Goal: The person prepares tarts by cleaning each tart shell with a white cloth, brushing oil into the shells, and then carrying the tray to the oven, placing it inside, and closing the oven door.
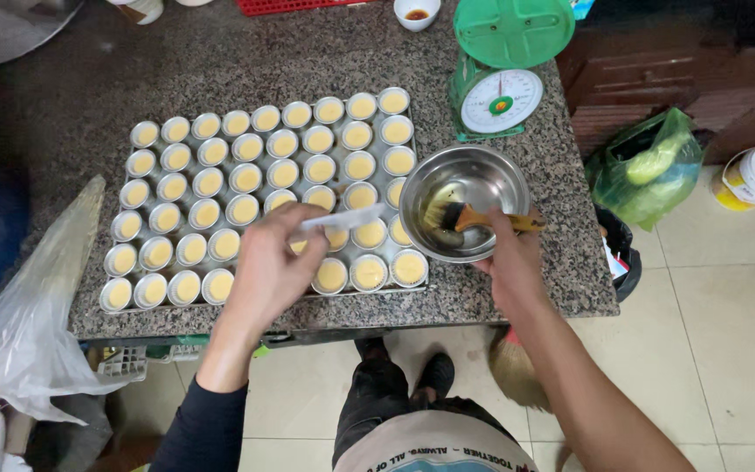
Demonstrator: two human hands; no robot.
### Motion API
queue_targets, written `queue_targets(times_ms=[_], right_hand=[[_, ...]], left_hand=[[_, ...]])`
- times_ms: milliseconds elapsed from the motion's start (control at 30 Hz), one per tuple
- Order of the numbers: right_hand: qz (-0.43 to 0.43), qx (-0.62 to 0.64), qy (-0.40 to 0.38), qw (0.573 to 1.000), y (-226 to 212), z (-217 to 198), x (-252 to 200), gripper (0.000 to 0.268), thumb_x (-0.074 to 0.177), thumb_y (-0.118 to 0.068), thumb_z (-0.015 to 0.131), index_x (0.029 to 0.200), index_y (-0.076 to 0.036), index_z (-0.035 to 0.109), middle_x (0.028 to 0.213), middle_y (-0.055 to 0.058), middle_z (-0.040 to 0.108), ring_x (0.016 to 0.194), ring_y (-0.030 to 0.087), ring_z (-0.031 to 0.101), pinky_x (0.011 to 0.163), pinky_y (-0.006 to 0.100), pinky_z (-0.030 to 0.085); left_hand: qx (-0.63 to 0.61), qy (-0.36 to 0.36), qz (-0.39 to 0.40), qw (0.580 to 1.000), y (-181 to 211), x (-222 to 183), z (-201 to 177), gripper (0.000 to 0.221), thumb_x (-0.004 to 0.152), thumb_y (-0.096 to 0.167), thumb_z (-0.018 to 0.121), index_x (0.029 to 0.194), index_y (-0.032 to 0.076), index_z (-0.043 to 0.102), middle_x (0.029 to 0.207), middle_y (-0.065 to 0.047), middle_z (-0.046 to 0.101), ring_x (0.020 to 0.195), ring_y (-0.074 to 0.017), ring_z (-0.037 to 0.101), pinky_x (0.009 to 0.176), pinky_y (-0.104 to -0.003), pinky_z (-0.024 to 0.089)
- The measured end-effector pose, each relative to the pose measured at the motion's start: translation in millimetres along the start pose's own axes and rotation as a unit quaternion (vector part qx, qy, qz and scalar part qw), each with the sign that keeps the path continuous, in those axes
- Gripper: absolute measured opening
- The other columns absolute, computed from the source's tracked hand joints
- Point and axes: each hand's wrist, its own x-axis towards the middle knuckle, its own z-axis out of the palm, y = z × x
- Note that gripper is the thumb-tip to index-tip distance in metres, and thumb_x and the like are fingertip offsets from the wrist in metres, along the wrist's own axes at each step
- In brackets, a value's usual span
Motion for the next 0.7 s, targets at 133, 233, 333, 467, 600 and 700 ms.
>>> queue_targets(times_ms=[133, 233, 333, 467, 600, 700], right_hand=[[-0.006, 0.015, -0.058, 0.998, -18, 21, 1, 0.044, 0.099, -0.026, 0.059, 0.140, -0.021, 0.045, 0.119, 0.003, 0.065, 0.096, 0.014, 0.071, 0.068, 0.035, 0.062], [0.007, -0.030, -0.099, 0.995, -30, 44, 1, 0.043, 0.100, -0.028, 0.057, 0.141, -0.022, 0.045, 0.121, 0.003, 0.065, 0.099, 0.013, 0.071, 0.071, 0.035, 0.063], [-0.013, -0.027, -0.178, 0.984, -38, 70, 4, 0.042, 0.099, -0.028, 0.056, 0.139, -0.017, 0.047, 0.120, 0.006, 0.068, 0.097, 0.017, 0.073, 0.071, 0.040, 0.064], [0.021, -0.028, -0.196, 0.980, -38, 101, 13, 0.040, 0.099, -0.030, 0.059, 0.135, -0.013, 0.053, 0.120, 0.007, 0.069, 0.096, 0.017, 0.073, 0.072, 0.039, 0.063], [0.032, -0.030, -0.222, 0.974, -34, 138, 29, 0.045, 0.095, -0.034, 0.064, 0.133, -0.013, 0.054, 0.121, 0.004, 0.068, 0.100, 0.016, 0.072, 0.075, 0.038, 0.065], [0.053, -0.113, -0.156, 0.980, -26, 168, 43, 0.052, 0.092, -0.041, 0.066, 0.136, -0.021, 0.049, 0.119, 0.003, 0.068, 0.100, 0.015, 0.069, 0.069, 0.034, 0.058]], left_hand=[[0.012, 0.059, -0.066, 0.996, -6, 26, -9, 0.022, 0.092, 0.015, 0.070, 0.111, 0.005, 0.074, 0.079, -0.010, 0.073, 0.062, -0.0147, 0.059, 0.054, -0.031, 0.045], [-0.124, 0.086, -0.087, 0.985, -30, 41, -8, 0.023, 0.094, 0.014, 0.068, 0.113, 0.003, 0.070, 0.085, -0.005, 0.073, 0.068, -0.0069, 0.061, 0.057, -0.027, 0.048], [-0.276, 0.102, -0.085, 0.952, -61, 56, 0, 0.022, 0.095, 0.012, 0.069, 0.114, -0.001, 0.070, 0.094, -0.002, 0.074, 0.079, -0.0058, 0.067, 0.068, -0.023, 0.054], [-0.437, 0.107, -0.214, 0.867, -105, 56, 3, 0.019, 0.095, 0.010, 0.067, 0.109, -0.002, 0.071, 0.094, -0.004, 0.075, 0.079, -0.0103, 0.070, 0.068, -0.027, 0.057], [-0.509, 0.105, -0.278, 0.808, -139, 64, -12, 0.018, 0.096, 0.010, 0.065, 0.109, -0.002, 0.070, 0.097, -0.008, 0.076, 0.081, -0.0147, 0.073, 0.072, -0.031, 0.061], [-0.512, 0.081, -0.295, 0.803, -156, 75, -26, 0.022, 0.097, 0.014, 0.062, 0.112, 0.000, 0.068, 0.098, -0.007, 0.076, 0.082, -0.0150, 0.072, 0.072, -0.033, 0.060]])
